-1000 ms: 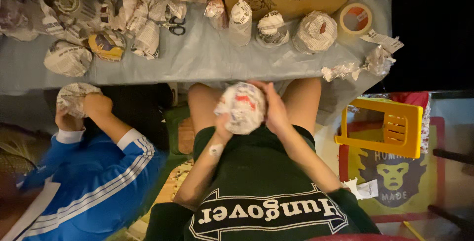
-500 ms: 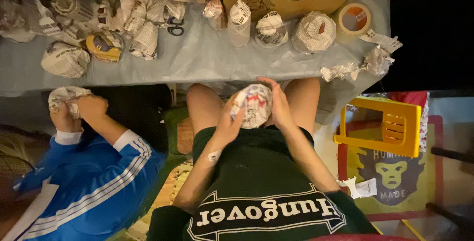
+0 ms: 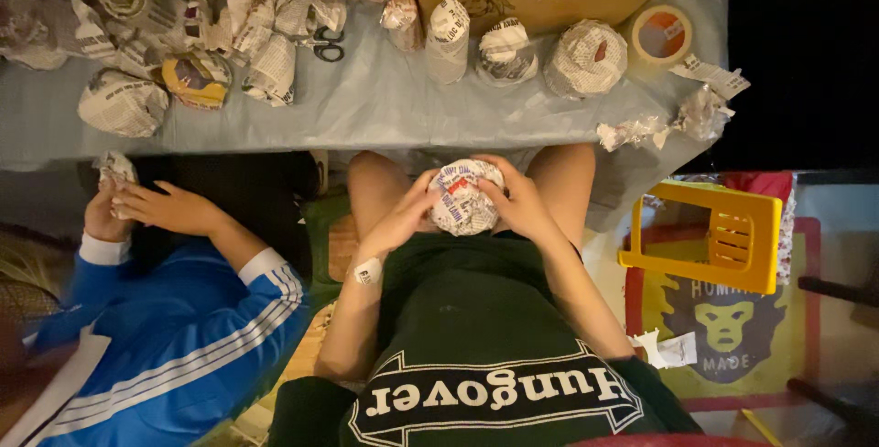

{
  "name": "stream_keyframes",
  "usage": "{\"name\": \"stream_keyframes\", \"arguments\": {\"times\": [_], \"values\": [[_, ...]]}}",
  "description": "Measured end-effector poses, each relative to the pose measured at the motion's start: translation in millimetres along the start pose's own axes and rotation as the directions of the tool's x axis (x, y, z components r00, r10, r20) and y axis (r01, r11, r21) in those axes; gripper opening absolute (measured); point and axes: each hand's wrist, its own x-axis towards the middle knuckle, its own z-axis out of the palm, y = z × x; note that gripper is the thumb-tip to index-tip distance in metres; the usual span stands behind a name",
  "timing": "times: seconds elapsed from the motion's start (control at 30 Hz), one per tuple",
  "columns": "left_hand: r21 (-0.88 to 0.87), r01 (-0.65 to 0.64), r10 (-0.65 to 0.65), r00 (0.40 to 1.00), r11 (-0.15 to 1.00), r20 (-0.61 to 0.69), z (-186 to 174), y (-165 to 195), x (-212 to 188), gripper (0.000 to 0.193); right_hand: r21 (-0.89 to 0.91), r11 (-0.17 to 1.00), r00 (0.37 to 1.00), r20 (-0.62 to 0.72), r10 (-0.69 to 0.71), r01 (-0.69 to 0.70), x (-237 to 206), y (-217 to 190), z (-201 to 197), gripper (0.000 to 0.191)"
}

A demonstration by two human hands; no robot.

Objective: The person sits at a table and crumples sheets of newspaper, wrapping the paper around small containers and bowls to form covered shapes, pressing the paper to fit. They later cut pieces with scissors and use tape to secure the wrapped newspaper forms, placing finished forms on the table.

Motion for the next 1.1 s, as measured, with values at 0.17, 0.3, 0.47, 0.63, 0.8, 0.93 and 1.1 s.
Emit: {"name": "stream_keyframes", "arguments": {"times": [0.17,0.3,0.47,0.63,0.8,0.93,1.1], "values": [[0.033,-0.031,0.034,0.995,0.999,-0.091,3,-12,1,0.049,0.474,0.88,0.995,-0.074,0.067,-0.025,1,4,8,0.05],[-0.042,-0.135,0.116,0.946,0.99,-0.303,20,-19,11,0.052,0.445,0.895,0.997,-0.069,0.014,0.018,1,19,15,0.063],[-0.288,-0.044,-0.038,0.961,0.956,-0.272,30,-18,14,0.052,0.391,0.896,0.977,-0.063,-0.203,0.211,-7,18,30,0.118],[-0.049,-0.15,0.138,0.97,0.987,-0.199,17,-32,15,0.053,0.433,0.899,0.99,0.077,-0.117,0.072,-9,2,18,0.123],[-0.185,-0.097,0.021,0.927,0.978,-0.374,13,-44,15,0.061,-0.135,0.925,0.934,0.028,-0.355,0.355,-12,-18,19,0.098],[-0.459,0.043,-0.263,0.864,0.888,-0.429,15,-39,16,0.063,-0.499,0.683,0.814,0.084,-0.574,0.533,-12,-19,23,0.057],[-0.436,-0.01,-0.185,0.897,0.9,-0.402,21,-27,13,0.063,-0.54,0.627,0.788,0.116,-0.605,0.561,-13,-7,23,0.034]]}}
